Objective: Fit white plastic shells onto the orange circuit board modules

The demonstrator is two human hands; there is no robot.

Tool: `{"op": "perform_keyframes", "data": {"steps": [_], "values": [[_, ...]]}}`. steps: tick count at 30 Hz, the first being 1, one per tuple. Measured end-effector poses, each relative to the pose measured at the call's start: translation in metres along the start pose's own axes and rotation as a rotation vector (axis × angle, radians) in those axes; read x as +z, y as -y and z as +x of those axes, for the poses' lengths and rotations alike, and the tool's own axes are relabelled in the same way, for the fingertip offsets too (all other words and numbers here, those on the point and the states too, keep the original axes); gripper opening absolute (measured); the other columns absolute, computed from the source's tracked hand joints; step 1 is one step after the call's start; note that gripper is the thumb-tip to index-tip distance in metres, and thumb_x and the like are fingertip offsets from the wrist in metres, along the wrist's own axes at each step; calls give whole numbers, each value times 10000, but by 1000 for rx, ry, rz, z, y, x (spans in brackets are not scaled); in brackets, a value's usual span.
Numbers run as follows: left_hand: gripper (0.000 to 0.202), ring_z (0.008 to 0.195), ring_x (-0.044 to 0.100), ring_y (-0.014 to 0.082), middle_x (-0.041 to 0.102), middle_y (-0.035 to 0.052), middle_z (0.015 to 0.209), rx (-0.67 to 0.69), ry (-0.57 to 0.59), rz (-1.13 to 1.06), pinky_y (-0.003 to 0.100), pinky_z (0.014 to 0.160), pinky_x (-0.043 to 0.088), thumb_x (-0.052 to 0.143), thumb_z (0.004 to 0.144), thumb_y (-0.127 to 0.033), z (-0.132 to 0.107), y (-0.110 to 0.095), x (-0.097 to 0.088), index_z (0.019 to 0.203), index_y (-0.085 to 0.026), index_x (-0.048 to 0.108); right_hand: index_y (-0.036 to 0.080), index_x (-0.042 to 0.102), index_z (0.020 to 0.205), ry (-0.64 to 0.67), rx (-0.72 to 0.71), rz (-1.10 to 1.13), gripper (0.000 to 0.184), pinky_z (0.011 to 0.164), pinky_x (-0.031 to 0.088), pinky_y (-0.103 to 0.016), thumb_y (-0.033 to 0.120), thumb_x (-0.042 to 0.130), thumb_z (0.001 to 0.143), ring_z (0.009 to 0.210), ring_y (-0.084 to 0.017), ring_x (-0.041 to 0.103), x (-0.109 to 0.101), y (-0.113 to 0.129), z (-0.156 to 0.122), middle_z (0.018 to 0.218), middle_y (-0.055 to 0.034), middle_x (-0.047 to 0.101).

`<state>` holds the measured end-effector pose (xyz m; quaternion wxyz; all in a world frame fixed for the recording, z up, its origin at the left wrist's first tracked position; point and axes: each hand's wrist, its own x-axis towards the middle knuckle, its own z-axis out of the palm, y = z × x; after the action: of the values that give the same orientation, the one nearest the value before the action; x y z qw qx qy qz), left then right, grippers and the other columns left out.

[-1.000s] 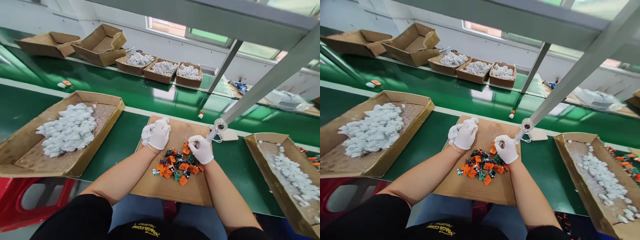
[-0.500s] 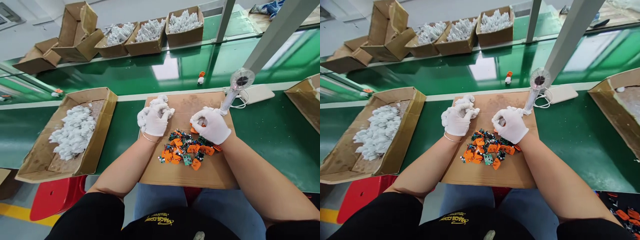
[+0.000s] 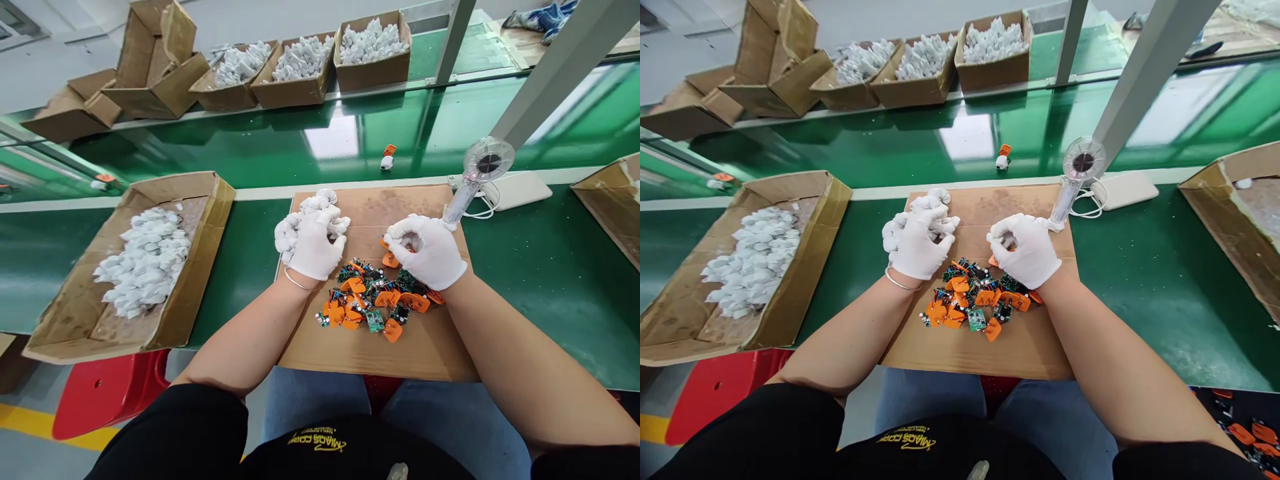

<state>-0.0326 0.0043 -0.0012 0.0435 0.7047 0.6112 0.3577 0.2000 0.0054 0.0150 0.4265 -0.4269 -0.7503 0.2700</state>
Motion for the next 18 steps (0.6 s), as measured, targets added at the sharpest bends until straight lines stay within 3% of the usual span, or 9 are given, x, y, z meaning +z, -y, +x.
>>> {"op": "perform_keyframes", "data": {"steps": [2,6,9,11,15,18], "values": [[393,1107,638,286,711,67,1081,44,-21,43,504,1041,494,716,726,-141,-1,-4,-4,1104,-233,660,230,579,753,-24,25,23,87,640,519,-385,227,662,779,597,-198,625,-1,-1,0,787,-45,704],[235,1062,648,234,714,51,1086,280,33,-69,449,1011,503,696,830,-286,-3,-18,-11,1059,-237,675,240,581,715,-18,-51,-61,113,837,530,-445,206,687,729,687,-217,645,-2,7,-3,753,-24,711],[242,948,675,189,725,52,1040,509,183,-251,379,895,556,661,886,-328,-10,-28,-10,1113,-245,665,244,578,726,80,-27,63,102,683,541,-384,212,675,724,648,-195,620,2,19,-9,735,-19,693],[224,876,677,155,723,41,972,572,233,-325,316,806,570,603,922,-265,-14,-32,-6,1137,-253,666,253,557,731,143,53,195,121,554,508,-336,254,677,742,589,-178,590,7,25,-12,710,-15,670],[251,859,669,119,706,39,952,585,120,-368,231,744,558,528,934,-147,-20,-33,2,1109,-234,685,257,529,712,174,113,321,203,587,545,-336,340,709,752,636,-187,622,12,28,-13,706,-17,672],[212,784,645,121,692,32,856,586,-2,-332,236,708,537,535,900,-118,-21,-34,2,1007,-207,694,250,541,732,135,114,334,208,670,577,-356,351,722,751,702,-192,656,10,23,-10,765,-28,697]]}}
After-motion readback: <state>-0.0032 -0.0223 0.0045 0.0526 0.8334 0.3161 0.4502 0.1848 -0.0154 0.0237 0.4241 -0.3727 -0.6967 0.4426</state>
